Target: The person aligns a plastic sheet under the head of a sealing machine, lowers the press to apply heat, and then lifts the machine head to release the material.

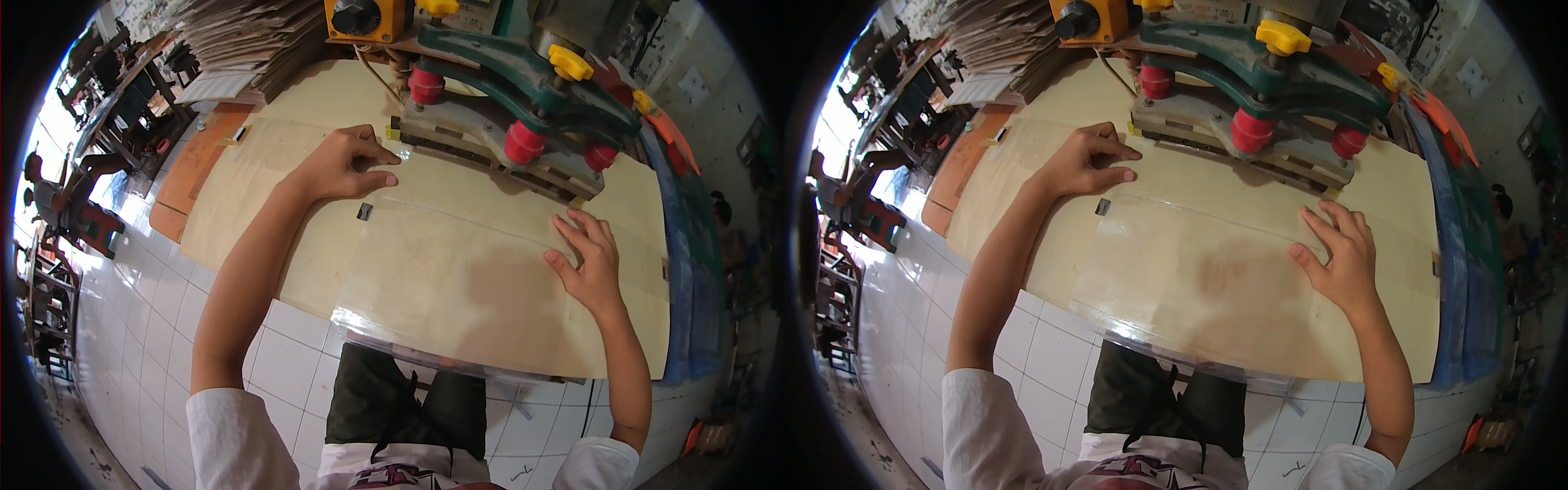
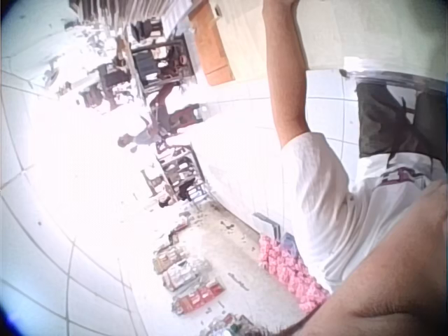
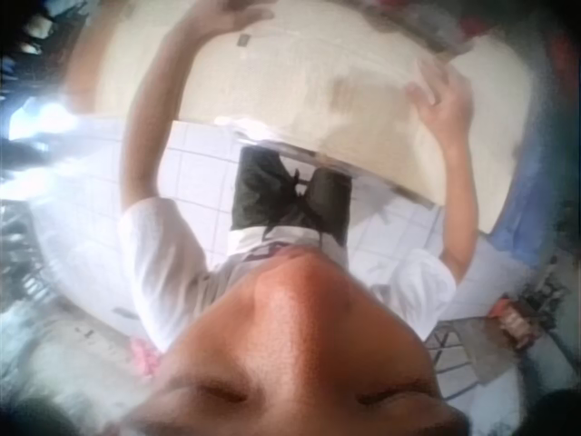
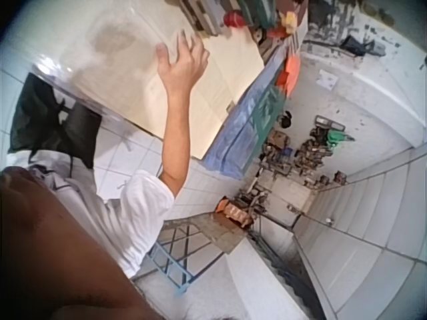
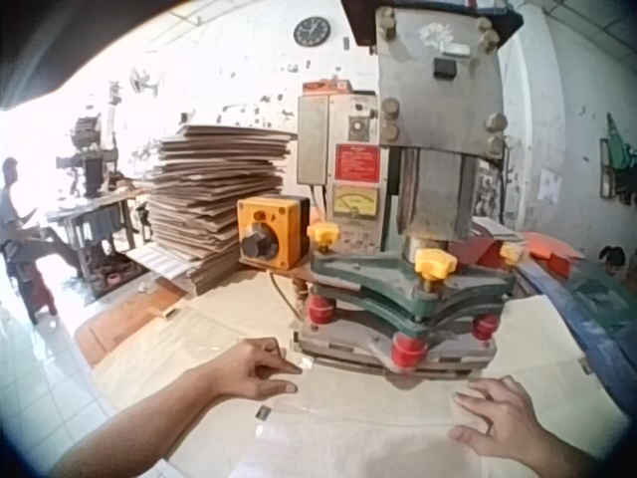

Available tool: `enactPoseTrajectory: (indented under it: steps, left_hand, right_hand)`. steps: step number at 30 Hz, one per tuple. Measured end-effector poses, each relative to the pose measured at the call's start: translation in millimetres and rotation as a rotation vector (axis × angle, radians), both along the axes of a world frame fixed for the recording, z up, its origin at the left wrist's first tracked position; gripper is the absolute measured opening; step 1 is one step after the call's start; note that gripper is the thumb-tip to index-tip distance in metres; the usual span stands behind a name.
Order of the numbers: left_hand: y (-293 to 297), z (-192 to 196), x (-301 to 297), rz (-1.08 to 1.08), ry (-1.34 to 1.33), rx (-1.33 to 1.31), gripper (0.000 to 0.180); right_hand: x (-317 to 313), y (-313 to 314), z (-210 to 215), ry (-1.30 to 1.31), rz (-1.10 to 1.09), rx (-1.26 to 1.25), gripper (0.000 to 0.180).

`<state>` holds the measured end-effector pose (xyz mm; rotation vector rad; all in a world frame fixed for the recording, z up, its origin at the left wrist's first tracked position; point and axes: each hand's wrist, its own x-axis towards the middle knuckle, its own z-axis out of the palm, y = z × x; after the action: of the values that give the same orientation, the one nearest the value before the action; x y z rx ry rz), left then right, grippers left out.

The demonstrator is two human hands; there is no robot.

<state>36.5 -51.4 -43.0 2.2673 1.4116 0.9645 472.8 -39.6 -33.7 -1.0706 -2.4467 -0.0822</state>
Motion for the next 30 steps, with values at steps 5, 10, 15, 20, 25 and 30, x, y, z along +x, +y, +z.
enactPoseTrajectory:
  steps: [5, 10, 15, 20, 25, 30]
  left_hand:
    - [0.0, 2.0, 1.7, 0.001, 0.004, -0.004, 0.038]
    - [-0.9, 3.2, 2.3, 0.026, 0.004, -0.021, 0.038]
    - [-3.4, 5.1, 1.5, 0.030, 0.002, -0.032, 0.037]
    - [-0.9, 6.3, 8.4, 0.039, 0.004, -0.010, 0.036]
    - [-1.4, 1.7, 0.9, 0.031, 0.011, 0.028, 0.035]
    - [0.3, 2.2, 6.7, 0.022, 0.012, 0.024, 0.034]
  right_hand:
    - [0.9, 0.1, -0.2, 0.001, 0.002, 0.000, 0.055]
    - [0.4, -0.3, 1.3, 0.001, 0.001, -0.003, 0.055]
    - [-1.1, -1.3, 2.9, 0.000, -0.001, -0.005, 0.054]
    - [2.8, -3.8, 6.1, 0.007, -0.018, -0.015, 0.053]
    - [1.0, -1.8, 3.6, 0.017, -0.016, -0.032, 0.053]
    - [6.5, -1.0, -1.4, 0.035, -0.029, -0.046, 0.052]
